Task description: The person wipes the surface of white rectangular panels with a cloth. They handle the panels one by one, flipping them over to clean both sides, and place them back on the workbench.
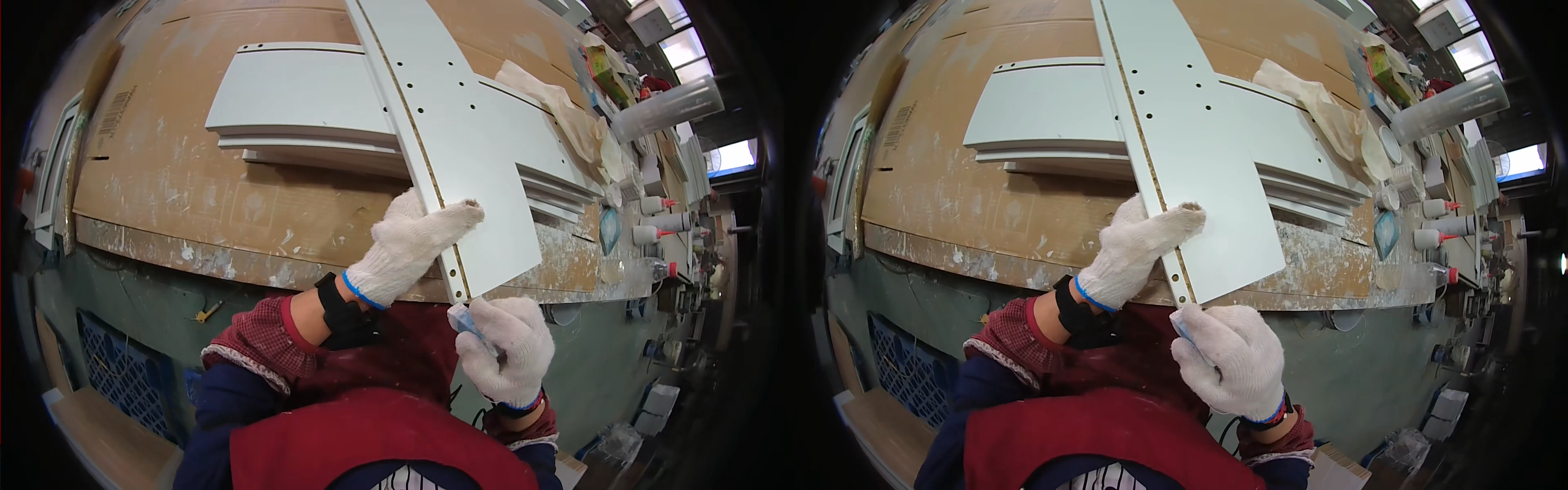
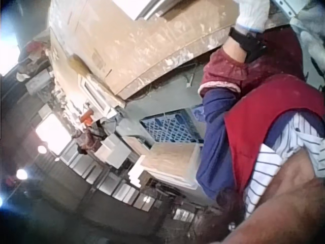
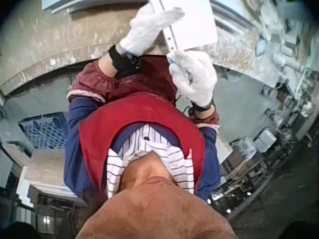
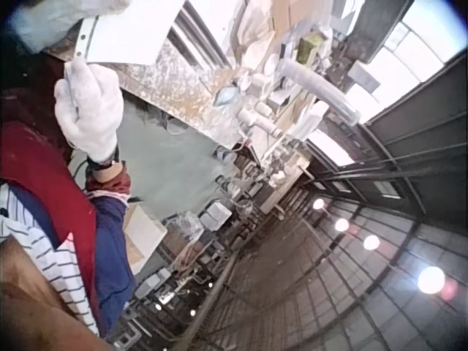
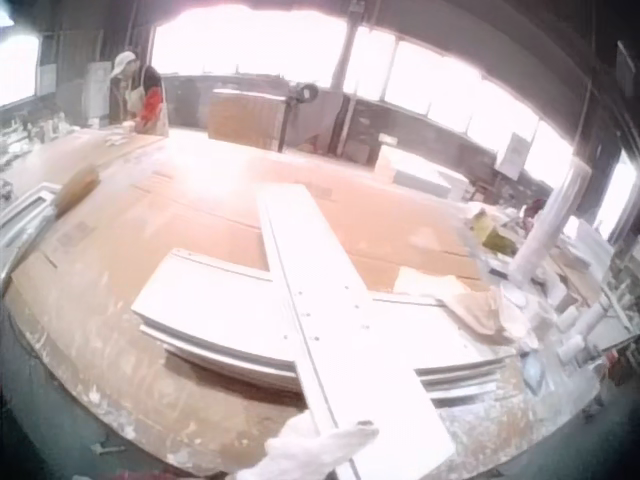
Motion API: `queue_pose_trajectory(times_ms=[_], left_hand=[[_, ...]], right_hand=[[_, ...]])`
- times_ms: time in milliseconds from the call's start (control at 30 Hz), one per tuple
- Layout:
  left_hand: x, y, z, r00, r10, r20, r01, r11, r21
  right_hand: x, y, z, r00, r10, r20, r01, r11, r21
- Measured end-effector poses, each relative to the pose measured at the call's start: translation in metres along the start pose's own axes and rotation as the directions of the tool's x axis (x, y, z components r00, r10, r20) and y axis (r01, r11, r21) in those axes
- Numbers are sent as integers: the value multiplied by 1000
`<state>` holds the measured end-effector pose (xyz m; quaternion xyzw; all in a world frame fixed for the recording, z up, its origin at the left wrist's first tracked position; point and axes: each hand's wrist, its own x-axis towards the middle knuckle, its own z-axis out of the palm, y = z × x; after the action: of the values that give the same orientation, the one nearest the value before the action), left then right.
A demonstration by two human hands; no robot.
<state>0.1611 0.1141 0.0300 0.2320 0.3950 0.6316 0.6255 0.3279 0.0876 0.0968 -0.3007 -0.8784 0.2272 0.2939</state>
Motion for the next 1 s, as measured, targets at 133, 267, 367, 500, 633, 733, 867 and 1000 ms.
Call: queue_pose_trajectory(times_ms=[133,267,367,500,633,733,867,1000], left_hand=[[3,-2,-4,998,32,62,-29,999,-41],[6,-5,-5,998,24,55,-24,1000,-11],[4,-3,-6,997,20,76,-17,999,-36],[6,-5,-6,998,4,57,-3,1000,-11],[3,-2,-4,1000,18,24,-18,999,31],[-1,3,-6,999,-49,-2,49,998,-36],[-6,8,-9,995,-75,-65,78,996,36],[-8,12,-8,993,-80,-83,82,996,23]], right_hand=[[3,-3,-2,999,27,23,-27,1000,-5],[2,-2,-6,999,35,-9,-35,999,18],[10,-3,-6,999,6,35,-5,1000,-15],[10,0,-14,989,63,135,-71,996,52],[-4,20,-37,992,124,16,-125,991,55],[-15,37,-53,949,263,-173,-254,965,68],[-22,49,-53,852,416,-317,-349,903,249],[-11,52,-51,947,229,-228,-208,972,112]])
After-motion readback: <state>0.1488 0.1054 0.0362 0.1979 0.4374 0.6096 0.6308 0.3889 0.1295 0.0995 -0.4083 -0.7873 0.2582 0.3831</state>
